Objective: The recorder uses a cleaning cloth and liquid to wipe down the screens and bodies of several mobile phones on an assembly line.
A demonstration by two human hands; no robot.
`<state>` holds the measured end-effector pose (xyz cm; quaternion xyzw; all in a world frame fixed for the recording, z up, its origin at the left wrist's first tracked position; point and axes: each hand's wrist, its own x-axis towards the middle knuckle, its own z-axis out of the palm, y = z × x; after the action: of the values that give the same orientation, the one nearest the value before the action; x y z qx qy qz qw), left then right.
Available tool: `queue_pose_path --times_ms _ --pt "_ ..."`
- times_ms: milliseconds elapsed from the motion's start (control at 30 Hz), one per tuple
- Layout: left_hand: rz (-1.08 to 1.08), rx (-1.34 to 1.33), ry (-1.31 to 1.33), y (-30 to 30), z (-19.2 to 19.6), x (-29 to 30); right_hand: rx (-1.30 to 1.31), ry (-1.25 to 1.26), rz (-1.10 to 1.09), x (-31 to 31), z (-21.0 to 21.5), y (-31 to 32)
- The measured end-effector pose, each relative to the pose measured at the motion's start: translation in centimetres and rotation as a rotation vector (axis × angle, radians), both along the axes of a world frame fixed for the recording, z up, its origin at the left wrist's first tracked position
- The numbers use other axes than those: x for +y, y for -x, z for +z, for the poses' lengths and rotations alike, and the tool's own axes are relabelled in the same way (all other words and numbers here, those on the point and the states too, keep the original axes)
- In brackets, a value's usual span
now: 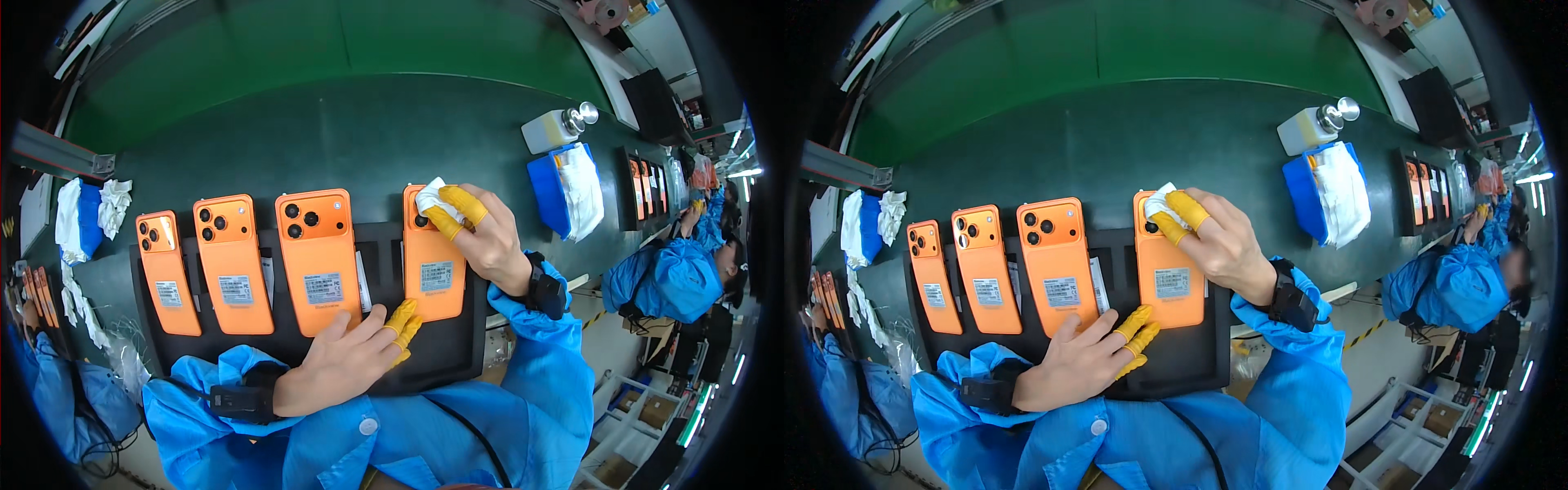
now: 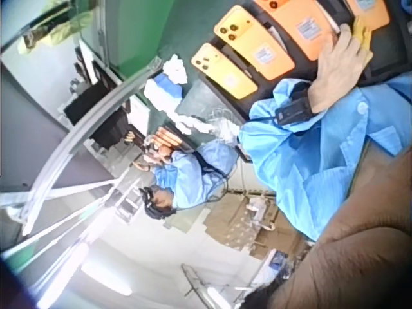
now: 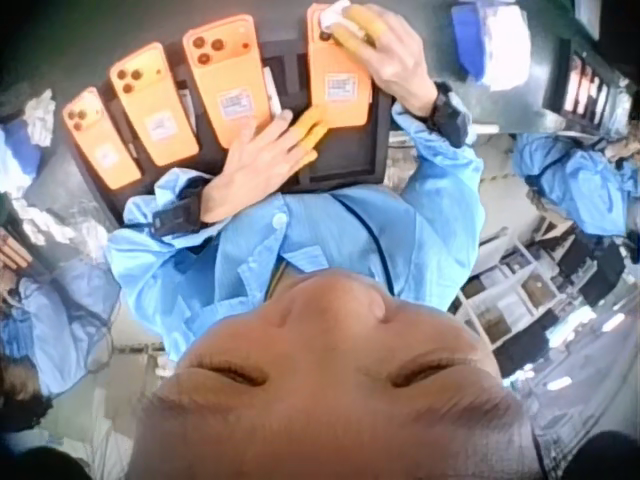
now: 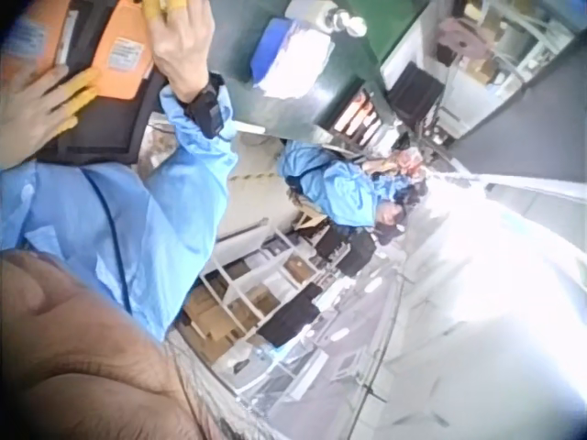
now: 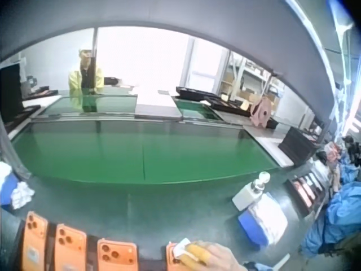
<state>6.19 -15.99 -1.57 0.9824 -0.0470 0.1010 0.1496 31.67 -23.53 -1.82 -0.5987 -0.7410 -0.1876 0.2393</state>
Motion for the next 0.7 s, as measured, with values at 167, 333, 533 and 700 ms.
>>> queue_pose_path --times_ms 167,333,533,700 --pt "-0.014 0.046 -0.055 0.3 -0.3 -0.3 0.012 0.031 0.025 -0.4 -0.3 0.0" --pt "-0.032 0.05 -0.129 0.3 -0.1 -0.3 0.075 0.008 -0.018 0.5 0.2 0.5" --pt "-0.017 0.064 -0.041 0.0 -0.1 -0.4 0.074 0.004 0.003 -0.4 -0.5 0.2" --pt "-0.023 0.02 -0.089 0.2 -0.5 -0.5 0.164 0.044 -0.037 0.0 0.0 1.1"
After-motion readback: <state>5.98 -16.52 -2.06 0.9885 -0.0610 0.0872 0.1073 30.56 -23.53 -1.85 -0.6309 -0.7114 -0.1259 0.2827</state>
